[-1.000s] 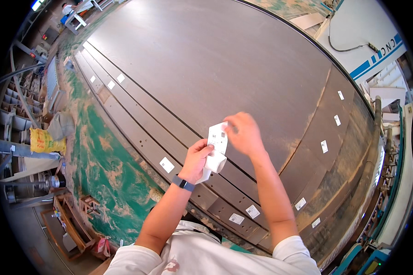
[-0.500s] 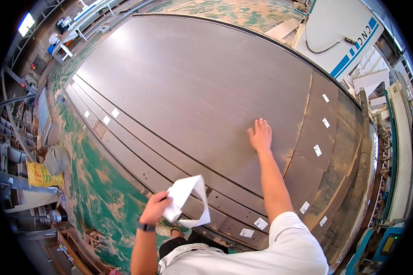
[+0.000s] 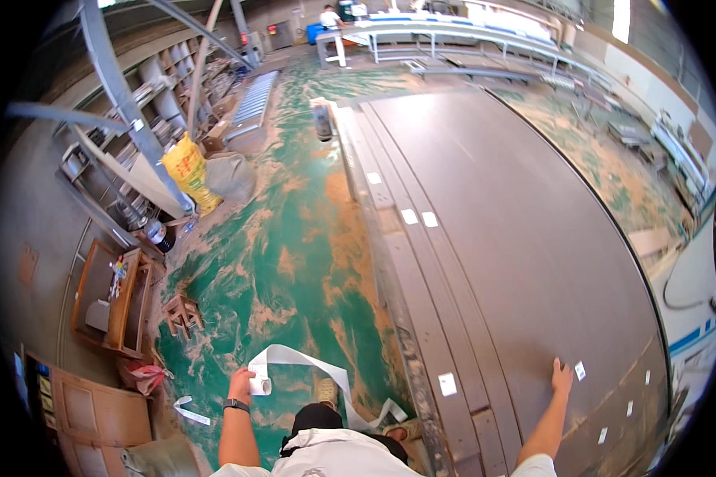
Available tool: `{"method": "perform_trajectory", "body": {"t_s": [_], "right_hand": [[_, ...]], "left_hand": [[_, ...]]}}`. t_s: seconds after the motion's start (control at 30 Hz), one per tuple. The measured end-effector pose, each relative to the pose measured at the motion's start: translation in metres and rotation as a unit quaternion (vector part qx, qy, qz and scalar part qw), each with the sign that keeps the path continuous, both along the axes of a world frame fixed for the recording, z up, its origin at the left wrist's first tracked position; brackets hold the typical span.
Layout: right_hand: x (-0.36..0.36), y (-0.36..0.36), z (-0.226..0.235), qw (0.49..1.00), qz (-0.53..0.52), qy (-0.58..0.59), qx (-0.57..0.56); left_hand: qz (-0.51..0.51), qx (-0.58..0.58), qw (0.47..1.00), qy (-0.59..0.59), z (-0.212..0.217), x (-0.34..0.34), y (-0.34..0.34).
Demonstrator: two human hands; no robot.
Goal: The person walks through a workshop and picks up a roll of labels. They proceed to apply individual labels to several cut wooden panels resting on a large CNC machine table. The person handles the panels one by one, placing them on the table, applying a label, and then moving them to a different location.
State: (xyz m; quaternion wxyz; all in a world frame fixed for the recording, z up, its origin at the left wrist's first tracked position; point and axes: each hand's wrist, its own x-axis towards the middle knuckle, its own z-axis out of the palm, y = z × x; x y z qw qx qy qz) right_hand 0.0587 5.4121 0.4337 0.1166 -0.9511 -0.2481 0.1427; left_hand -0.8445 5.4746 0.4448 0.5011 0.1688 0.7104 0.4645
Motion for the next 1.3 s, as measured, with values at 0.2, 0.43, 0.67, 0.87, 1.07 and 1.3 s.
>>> {"method": "perform_trajectory", "body": {"t_s": [0.2, 0.43, 0.67, 0.87, 1.07, 1.3], "right_hand": [[-0.141, -0.027, -0.004, 0.986, 0.090, -0.042, 0.133], [-0.343, -0.090, 0.016, 0.971, 0.186, -0.080, 0.128], [-0.431, -0.250, 0.023, 0.987, -0.058, -0.094, 0.112], [-0.497, -0.265, 0.086, 0.990, -0.077, -0.085, 0.082], [-0.530, -0.396, 0.072, 0.982, -0.168, -0.026, 0.076], [-0.416, -0.466, 0.044, 0.948, -0.271, -0.093, 0.141]], "left_hand": [[0.149, -0.011, 0.988, -0.050, -0.099, -0.141, 0.050], [0.173, -0.071, 0.977, 0.106, -0.088, -0.286, 0.093], [-0.176, -0.198, 0.871, 0.413, -0.104, -0.207, 0.185], [-0.549, -0.111, 0.821, 0.112, -0.194, -0.002, 0.183], [-0.752, 0.085, 0.653, 0.009, -0.103, 0.200, 0.088], [-0.755, 0.061, 0.653, -0.005, -0.115, 0.258, 0.061]]}}
